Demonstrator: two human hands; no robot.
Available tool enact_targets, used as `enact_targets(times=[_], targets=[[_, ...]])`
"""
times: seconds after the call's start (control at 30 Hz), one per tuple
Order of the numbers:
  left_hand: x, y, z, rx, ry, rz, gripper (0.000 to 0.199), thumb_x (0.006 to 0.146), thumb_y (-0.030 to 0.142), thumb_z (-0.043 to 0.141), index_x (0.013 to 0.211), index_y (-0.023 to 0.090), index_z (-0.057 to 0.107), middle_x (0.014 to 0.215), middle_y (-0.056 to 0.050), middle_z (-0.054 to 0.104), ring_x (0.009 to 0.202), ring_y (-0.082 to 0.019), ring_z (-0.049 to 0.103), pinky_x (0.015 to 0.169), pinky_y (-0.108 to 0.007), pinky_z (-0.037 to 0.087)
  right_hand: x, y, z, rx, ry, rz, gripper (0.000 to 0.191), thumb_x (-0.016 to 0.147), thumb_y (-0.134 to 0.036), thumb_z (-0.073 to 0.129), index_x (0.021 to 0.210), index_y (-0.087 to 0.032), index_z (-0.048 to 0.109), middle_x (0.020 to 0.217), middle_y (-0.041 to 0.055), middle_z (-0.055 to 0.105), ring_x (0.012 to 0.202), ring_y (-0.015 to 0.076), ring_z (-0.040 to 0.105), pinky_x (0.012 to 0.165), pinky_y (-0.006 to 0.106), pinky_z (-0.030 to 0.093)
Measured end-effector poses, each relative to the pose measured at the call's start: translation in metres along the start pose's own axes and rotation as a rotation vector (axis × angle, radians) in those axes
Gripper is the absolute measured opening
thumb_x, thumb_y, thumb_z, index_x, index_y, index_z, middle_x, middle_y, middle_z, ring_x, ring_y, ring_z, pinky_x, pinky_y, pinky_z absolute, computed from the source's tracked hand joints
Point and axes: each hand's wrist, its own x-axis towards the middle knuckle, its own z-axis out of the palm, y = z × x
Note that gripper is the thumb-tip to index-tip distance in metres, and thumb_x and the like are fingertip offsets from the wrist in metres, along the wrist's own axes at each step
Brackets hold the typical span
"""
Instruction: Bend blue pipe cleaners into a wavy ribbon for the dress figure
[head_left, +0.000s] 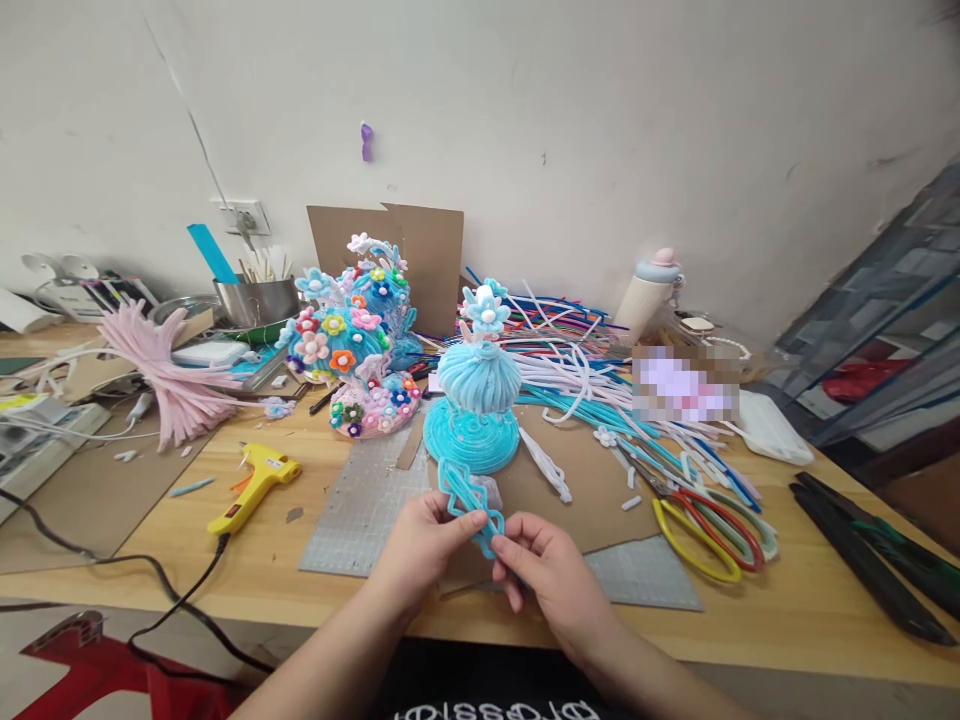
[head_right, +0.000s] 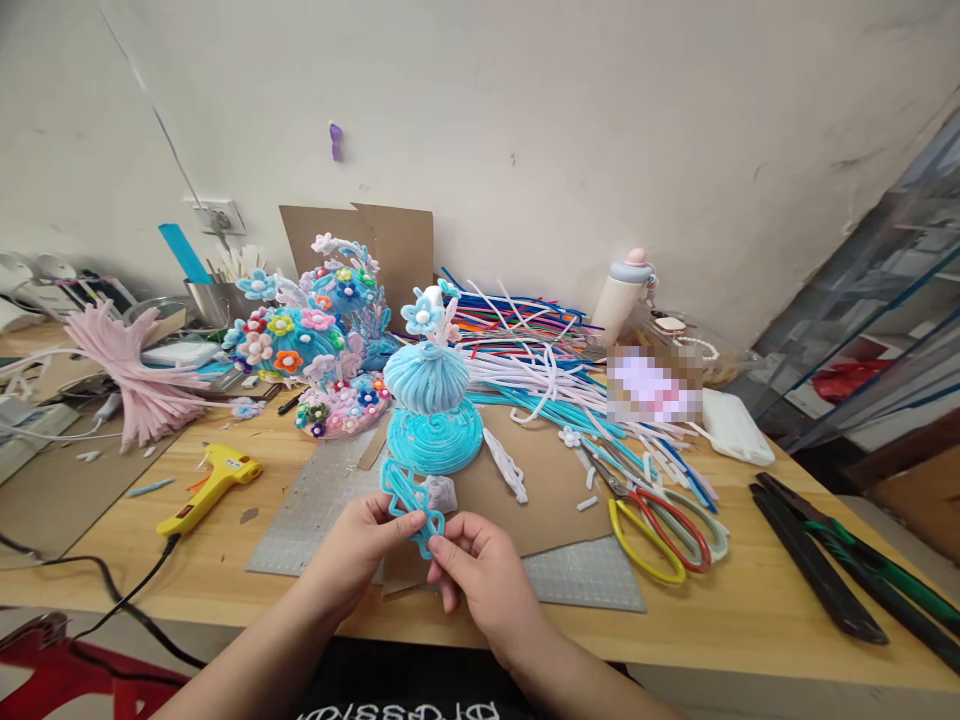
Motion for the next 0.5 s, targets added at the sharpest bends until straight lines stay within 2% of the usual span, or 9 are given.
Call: enact_targets(times=[0.17,0.27,0.37,0.43,0.5], targets=[[0.007,-0.004,-0.009,-0.031,0.076,0.046,0.019,0.07,0.031,0.073,0.073,0.013,0.07,0.071,-0.006,0.072,0.067,-0.016,0.061,0.071,-0.027,0.045,-0.001,-0.001,0.0,0.036,-0.051,-0.007,0.029,0.083,-0.044,0.057,0.088,-0.016,0.053,0.064,-0.0009,0.064,0.041,0.0062,0.049,0.045,0.019,0.036],[0.009,-0.006,-0.011,-0.069,0.098,0.058,0.021,0.071,0.032,0.073,0.076,0.013,0.068,0.074,-0.006,0.071,0.069,-0.016,0.061,0.073,-0.029,0.046,-0.002,-0.002,-0.001,0.022,-0.033,-0.016,0.027,0.083,-0.043,0.057,0.081,-0.016,0.052,0.063,-0.0009,0.063,0.041,0.0061,0.049,0.046,0.02,0.036],[0.006,-0.008,-0.004,-0.111,0.106,0.053,0.022,0.071,0.032,0.073,0.08,0.013,0.066,0.077,-0.005,0.07,0.072,-0.016,0.061,0.072,-0.027,0.045,-0.002,-0.004,-0.001,-0.019,0.027,-0.053,0.026,0.084,-0.04,0.057,0.076,-0.016,0.052,0.061,-0.0021,0.061,0.041,0.0057,0.049,0.046,0.019,0.035],[0.002,-0.012,0.003,-0.147,0.059,0.026,0.023,0.069,0.03,0.075,0.081,0.014,0.064,0.076,-0.004,0.069,0.07,-0.016,0.061,0.068,-0.026,0.045,-0.002,-0.005,-0.001,-0.016,0.05,-0.074,0.025,0.084,-0.039,0.057,0.077,-0.016,0.052,0.06,-0.0027,0.06,0.041,0.0057,0.048,0.046,0.019,0.034],[-0.001,-0.017,0.011,-0.183,-0.046,0.007,0.021,0.07,0.031,0.074,0.076,0.014,0.062,0.066,-0.002,0.066,0.062,-0.014,0.06,0.064,-0.026,0.045,-0.003,-0.005,0.0,-0.006,0.052,-0.093,0.025,0.085,-0.039,0.055,0.077,-0.016,0.052,0.061,-0.0027,0.059,0.042,0.0059,0.048,0.047,0.02,0.035]])
